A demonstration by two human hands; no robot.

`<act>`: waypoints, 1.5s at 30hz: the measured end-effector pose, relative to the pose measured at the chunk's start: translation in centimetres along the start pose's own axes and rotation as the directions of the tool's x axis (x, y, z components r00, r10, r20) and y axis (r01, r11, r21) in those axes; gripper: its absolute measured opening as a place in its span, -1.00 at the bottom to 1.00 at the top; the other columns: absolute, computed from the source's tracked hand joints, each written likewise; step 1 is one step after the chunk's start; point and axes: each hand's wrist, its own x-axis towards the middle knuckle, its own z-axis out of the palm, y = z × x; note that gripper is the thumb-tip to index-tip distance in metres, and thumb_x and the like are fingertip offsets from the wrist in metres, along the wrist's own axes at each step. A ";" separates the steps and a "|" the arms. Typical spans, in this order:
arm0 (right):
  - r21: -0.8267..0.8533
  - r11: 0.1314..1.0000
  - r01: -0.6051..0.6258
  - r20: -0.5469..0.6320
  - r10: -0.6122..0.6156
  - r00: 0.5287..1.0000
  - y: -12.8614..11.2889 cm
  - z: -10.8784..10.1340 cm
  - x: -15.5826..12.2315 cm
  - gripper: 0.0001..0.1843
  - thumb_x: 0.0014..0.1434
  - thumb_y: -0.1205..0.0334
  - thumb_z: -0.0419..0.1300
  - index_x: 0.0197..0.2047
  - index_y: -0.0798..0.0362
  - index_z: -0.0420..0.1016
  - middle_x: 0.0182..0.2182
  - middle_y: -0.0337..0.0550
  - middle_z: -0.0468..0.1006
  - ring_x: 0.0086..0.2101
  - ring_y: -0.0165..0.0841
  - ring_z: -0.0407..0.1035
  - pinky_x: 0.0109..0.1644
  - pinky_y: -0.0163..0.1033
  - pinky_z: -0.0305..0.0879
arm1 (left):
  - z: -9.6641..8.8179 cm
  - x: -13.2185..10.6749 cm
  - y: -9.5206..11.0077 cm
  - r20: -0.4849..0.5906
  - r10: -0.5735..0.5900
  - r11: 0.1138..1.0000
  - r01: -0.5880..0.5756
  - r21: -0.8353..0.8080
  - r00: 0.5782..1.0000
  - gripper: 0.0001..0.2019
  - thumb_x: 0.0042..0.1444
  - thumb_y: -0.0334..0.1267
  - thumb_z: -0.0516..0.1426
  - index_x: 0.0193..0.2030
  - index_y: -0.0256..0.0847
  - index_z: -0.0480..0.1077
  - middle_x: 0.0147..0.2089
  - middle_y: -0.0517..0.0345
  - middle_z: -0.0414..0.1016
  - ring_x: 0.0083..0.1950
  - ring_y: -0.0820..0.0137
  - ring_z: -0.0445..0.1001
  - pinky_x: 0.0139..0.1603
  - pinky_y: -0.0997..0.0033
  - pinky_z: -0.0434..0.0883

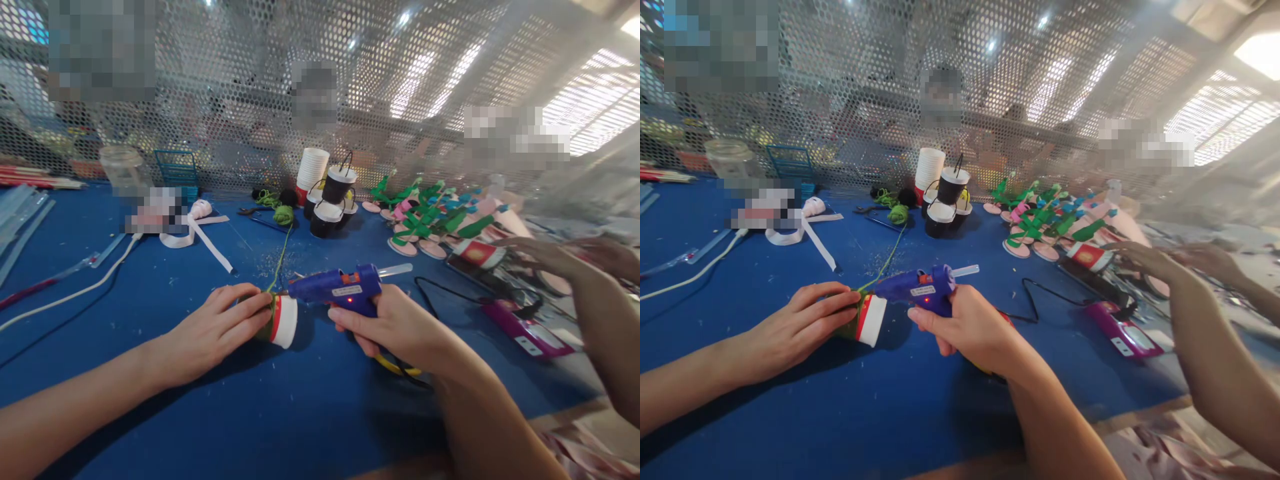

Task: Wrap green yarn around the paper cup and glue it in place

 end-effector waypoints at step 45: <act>-0.381 0.900 0.210 -0.154 -0.286 0.946 0.1 0.9 -2.0 -0.80 -0.01 0.07 0.10 -0.43 -0.02 0.46 -0.76 -0.28 0.23 -0.64 -0.37 0.21 -0.61 -0.31 0.09 | 0.7 0.0 -0.2 -0.059 -0.058 0.994 0.052 -0.095 0.997 -0.68 0.15 -0.48 -0.04 0.07 -0.35 0.14 0.03 -0.07 0.31 0.10 0.21 0.13 0.09 0.14 0.14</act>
